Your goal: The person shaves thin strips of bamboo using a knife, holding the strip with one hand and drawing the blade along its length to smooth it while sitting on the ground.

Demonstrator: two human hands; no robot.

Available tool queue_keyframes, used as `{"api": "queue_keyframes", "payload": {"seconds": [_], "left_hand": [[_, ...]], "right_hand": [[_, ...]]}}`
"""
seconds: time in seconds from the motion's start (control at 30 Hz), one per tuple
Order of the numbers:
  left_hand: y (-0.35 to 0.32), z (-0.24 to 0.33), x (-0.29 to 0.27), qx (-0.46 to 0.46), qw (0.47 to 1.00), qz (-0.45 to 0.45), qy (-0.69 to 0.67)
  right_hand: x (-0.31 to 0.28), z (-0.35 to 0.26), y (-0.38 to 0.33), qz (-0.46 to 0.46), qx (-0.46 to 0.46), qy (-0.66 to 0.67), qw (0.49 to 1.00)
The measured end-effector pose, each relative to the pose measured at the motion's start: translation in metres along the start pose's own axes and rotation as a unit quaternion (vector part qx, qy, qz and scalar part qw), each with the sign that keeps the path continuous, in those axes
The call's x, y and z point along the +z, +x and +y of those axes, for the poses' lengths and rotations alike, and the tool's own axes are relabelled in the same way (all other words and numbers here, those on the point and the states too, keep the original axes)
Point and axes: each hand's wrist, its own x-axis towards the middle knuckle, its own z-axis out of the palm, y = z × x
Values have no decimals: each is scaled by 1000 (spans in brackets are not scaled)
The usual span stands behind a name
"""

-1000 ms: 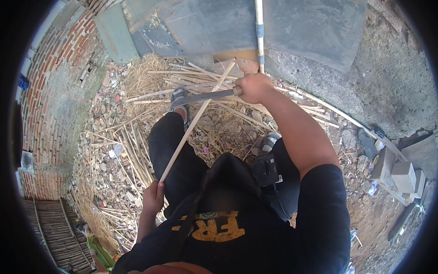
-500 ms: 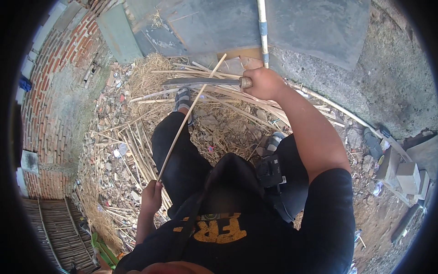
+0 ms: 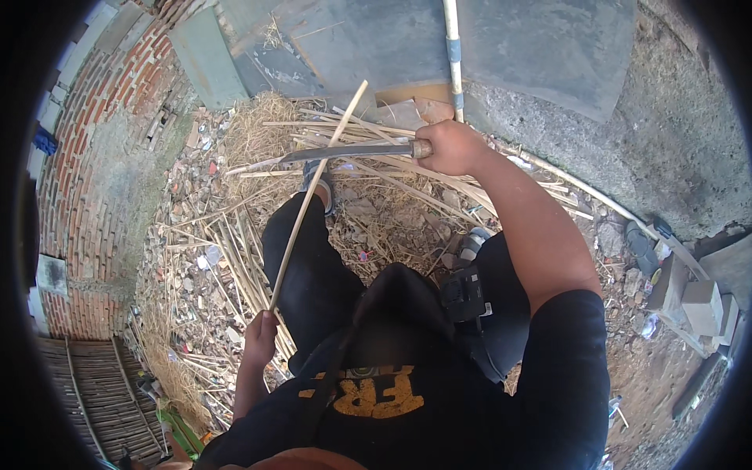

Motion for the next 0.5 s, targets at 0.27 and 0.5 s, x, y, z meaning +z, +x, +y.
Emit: {"api": "queue_keyframes", "payload": {"seconds": [0.27,0.5], "left_hand": [[-7,6,9,-7,997,-31,-75],[-7,3,17,-6,998,-60,-26]], "right_hand": [[0,-4,1,8,-5,21,1000],[6,-2,2,8,-13,23,1000]]}}
